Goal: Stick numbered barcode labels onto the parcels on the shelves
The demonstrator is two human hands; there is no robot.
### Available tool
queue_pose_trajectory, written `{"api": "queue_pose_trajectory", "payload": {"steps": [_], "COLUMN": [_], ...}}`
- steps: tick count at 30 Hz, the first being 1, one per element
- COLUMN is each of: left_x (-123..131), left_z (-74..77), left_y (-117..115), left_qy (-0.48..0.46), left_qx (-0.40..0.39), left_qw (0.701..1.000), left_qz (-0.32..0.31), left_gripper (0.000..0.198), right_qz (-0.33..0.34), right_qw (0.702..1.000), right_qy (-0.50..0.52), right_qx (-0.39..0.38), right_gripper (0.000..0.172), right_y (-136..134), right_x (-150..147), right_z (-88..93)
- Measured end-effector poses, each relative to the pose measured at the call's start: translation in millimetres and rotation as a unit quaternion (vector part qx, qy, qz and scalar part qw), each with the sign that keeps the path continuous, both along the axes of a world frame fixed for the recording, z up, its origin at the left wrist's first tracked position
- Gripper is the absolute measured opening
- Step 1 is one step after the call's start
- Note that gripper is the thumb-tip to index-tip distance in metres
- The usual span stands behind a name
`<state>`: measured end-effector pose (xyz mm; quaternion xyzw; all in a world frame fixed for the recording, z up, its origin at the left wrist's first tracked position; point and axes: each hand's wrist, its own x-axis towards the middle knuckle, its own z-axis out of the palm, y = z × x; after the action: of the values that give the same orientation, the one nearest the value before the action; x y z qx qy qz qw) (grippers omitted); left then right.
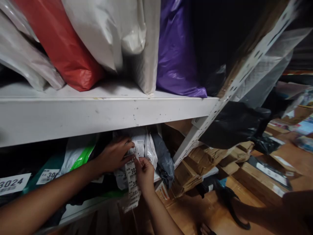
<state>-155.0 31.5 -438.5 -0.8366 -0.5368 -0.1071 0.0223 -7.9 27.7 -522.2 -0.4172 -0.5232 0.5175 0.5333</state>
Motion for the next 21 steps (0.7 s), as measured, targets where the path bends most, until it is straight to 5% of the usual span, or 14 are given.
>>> {"api": "queue_pose_trajectory", "payload": {"steps": [4, 6, 11, 15, 21], "left_x": [-5.8, -10.4, -19.5, -22.5, -14.1], "left_z": [4.6, 3.3, 1.3, -0.2, -8.9], "left_y": [24.1, 31.3, 24.1, 14.6, 7.5], "left_qy": [-0.098, -0.131, -0.13, -0.13, -0.135], "left_qx": [-0.137, -0.183, -0.208, -0.207, -0.143], "left_qw": [0.975, 0.96, 0.957, 0.958, 0.973], "left_qz": [-0.144, -0.169, -0.156, -0.147, -0.121], "left_gripper": [0.028, 0.028, 0.027, 0.027, 0.023], "right_qz": [0.029, 0.018, -0.008, 0.047, 0.031], "right_qw": [0.996, 0.996, 0.995, 0.994, 0.999], "right_qy": [0.066, 0.073, 0.087, 0.084, 0.013], "right_qx": [-0.054, -0.055, -0.045, -0.057, -0.03], "right_gripper": [0.046, 0.049, 0.045, 0.037, 0.033], "right_y": [5.1, 3.4, -4.5, -8.2, -8.7], "right_x": [-6.0, -9.0, -12.3, -7.6, -2.2], "right_z": [0.6, 1.2, -2.9, -5.5, -3.8]}}
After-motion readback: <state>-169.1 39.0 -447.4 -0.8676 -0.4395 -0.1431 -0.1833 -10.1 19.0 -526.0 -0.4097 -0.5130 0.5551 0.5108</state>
